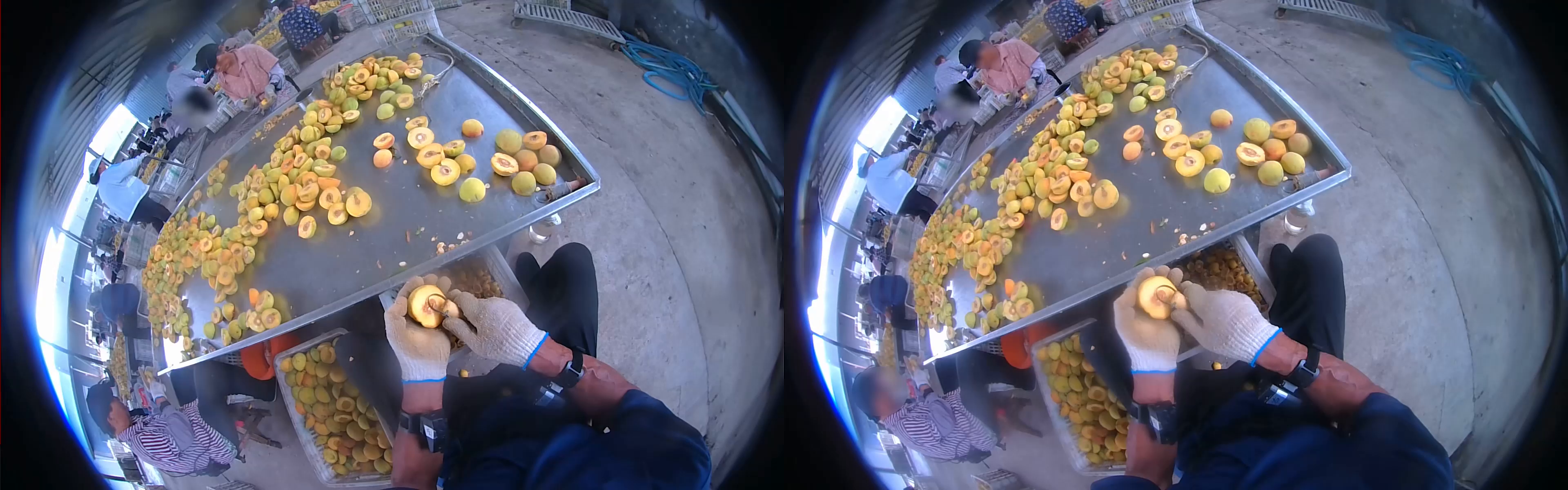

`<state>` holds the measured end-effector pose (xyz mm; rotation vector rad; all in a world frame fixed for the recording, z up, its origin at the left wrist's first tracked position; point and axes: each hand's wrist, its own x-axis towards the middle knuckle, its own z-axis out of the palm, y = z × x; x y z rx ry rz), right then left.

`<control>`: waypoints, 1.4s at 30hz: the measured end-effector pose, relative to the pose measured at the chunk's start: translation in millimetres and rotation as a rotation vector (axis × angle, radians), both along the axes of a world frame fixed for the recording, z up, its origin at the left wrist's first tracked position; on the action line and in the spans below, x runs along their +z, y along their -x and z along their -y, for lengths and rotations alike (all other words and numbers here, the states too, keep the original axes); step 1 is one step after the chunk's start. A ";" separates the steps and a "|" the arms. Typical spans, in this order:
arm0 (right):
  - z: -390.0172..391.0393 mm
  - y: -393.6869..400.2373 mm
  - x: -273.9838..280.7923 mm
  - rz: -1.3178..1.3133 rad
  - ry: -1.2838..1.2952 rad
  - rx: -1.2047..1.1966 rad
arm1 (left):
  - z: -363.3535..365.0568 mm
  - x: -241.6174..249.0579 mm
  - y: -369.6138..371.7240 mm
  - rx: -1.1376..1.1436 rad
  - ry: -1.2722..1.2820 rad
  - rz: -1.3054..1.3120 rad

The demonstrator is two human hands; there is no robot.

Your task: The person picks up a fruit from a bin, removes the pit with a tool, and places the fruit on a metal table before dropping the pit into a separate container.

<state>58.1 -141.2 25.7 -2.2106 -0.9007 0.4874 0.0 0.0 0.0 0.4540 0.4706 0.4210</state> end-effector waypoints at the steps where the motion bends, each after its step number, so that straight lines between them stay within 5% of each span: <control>1: -0.2 -0.3 -1.4 -0.020 0.010 -0.011 | 2.3 3.6 0.7 0.001 -0.003 0.038; 15: 12.5 6.8 5.9 -0.210 -0.049 -0.067 | 34.6 2.4 -13.8 0.087 -0.072 -0.014; 23: 19.7 11.3 8.1 -0.445 -0.184 -0.063 | 30.8 6.7 -14.6 -0.017 -0.461 -0.003; 30: 15.3 19.9 8.5 -0.382 -0.093 -0.051 | 24.2 0.6 -12.3 -0.011 -0.502 -0.011; 35: 18.7 20.2 12.6 -0.611 -0.195 -0.021 | 12.3 0.1 -9.2 -0.088 -0.535 0.071; 42: 18.1 25.5 2.9 -0.366 -0.153 0.009 | -1.7 -1.4 -6.6 -0.199 -0.653 0.142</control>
